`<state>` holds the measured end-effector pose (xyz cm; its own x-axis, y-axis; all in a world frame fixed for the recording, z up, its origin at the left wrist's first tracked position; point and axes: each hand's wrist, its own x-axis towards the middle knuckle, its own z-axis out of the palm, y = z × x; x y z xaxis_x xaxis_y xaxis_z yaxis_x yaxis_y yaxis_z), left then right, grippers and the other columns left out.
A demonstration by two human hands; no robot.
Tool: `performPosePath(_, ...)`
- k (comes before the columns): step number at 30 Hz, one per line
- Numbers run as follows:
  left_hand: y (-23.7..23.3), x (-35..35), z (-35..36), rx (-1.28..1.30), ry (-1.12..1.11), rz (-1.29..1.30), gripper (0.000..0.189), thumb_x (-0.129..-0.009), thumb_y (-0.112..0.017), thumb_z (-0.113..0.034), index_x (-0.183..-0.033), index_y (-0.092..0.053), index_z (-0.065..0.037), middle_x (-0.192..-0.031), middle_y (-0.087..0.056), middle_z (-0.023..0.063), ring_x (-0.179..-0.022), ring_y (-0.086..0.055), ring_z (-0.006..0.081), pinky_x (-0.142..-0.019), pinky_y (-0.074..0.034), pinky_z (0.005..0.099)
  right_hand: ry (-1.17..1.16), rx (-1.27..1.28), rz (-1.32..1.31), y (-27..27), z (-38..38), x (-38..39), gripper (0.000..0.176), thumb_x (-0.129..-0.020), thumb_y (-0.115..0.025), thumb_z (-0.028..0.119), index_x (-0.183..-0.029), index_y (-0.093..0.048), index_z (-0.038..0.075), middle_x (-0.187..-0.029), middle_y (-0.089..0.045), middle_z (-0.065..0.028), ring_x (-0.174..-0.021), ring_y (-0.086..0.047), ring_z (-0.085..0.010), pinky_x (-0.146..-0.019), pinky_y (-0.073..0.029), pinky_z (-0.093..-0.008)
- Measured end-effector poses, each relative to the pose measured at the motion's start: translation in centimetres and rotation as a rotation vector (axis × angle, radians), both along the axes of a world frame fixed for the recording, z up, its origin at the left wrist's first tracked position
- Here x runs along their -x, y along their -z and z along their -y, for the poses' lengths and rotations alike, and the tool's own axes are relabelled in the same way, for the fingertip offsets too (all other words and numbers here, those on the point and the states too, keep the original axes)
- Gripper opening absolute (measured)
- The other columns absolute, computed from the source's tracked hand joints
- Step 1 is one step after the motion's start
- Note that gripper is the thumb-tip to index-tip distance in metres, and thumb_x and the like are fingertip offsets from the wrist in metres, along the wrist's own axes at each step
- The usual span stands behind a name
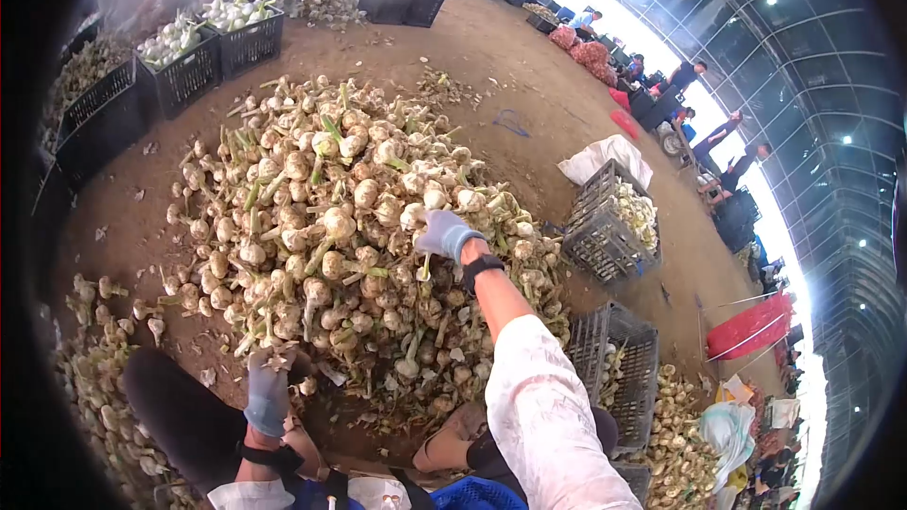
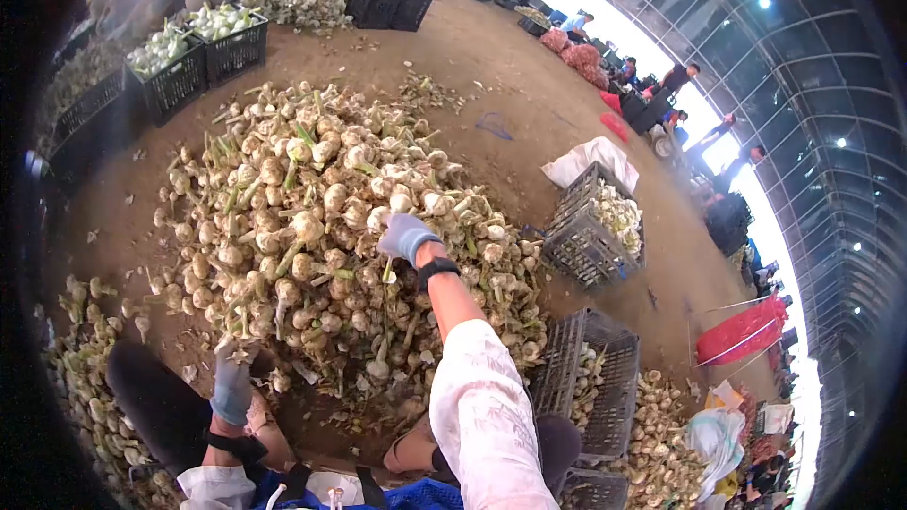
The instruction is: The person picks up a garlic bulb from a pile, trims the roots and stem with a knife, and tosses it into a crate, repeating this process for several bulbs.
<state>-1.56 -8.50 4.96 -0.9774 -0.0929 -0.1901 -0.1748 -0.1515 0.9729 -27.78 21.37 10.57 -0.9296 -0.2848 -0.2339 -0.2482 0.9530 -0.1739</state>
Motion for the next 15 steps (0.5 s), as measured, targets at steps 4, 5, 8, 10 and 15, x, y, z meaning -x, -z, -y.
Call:
performPosePath(4, 1.9, 0.0, -0.4, 0.609, -0.029, -0.502, 0.019, -0.090, -0.052, -0.012, -0.089, -0.058, 0.006, -0.077, -0.064, 0.0132, -0.067, -0.064, 0.0212, -0.062, -0.052, 0.0291, 0.214, 0.485, 0.071, -1.5, -1.1, -1.1, 0.038, -0.070, -0.066, 0.022, -0.102, -0.064, 0.002, -0.078, -0.066, -0.0111, -0.068, -0.062, -0.0184, -0.062, -0.050, -0.0283)
performPosePath(5, 0.7, 0.2, -0.8, 0.251, -0.053, -0.245, 0.020, -0.090, -0.052, -0.013, -0.089, -0.058, 0.006, -0.078, -0.064, 0.0135, -0.066, -0.064, 0.0214, -0.062, -0.052, 0.0291, 0.323, 0.685, 0.099, -3.2, -1.0, -3.0, 0.035, -0.071, -0.066, 0.018, -0.102, -0.064, 0.001, -0.078, -0.066, -0.0097, -0.067, -0.061, -0.0152, -0.058, -0.049, -0.0258)
performPosePath(8, -0.8, 0.0, -0.8, -0.100, 0.013, 0.041, 0.021, -0.090, -0.052, -0.014, -0.092, -0.057, 0.006, -0.077, -0.064, 0.0133, -0.066, -0.064, 0.0213, -0.062, -0.052, 0.0286, 0.296, 0.981, -0.125, -4.2, -4.9, -5.8, 0.035, -0.070, -0.070, 0.022, -0.098, -0.066, 0.002, -0.082, -0.066, -0.0086, -0.072, -0.060, -0.0163, -0.067, -0.047, -0.0285)
performPosePath(10, 0.2, 0.2, -0.5, -0.145, 0.016, 0.021, 0.020, -0.089, -0.053, -0.015, -0.090, -0.058, 0.005, -0.076, -0.064, 0.0126, -0.066, -0.063, 0.0203, -0.062, -0.051, 0.0286, 0.308, 1.052, -0.253, -6.5, -8.5, -9.3, 0.032, -0.071, -0.069, 0.020, -0.097, -0.066, 0.000, -0.084, -0.067, -0.0084, -0.075, -0.060, -0.0140, -0.067, -0.046, -0.0266)
performPosePath(15, 2.4, 0.8, -0.3, -0.213, 0.097, 0.007, 0.015, -0.088, -0.053, -0.010, -0.095, -0.056, 0.004, -0.082, -0.063, 0.0092, -0.072, -0.060, 0.0177, -0.067, -0.048, 0.0274, 0.662, 0.772, -0.444, -9.7, -22.5, -19.6, 0.023, -0.073, -0.065, 0.010, -0.093, -0.065, -0.002, -0.084, -0.067, -0.0092, -0.073, -0.061, -0.0124, -0.066, -0.048, -0.0249)
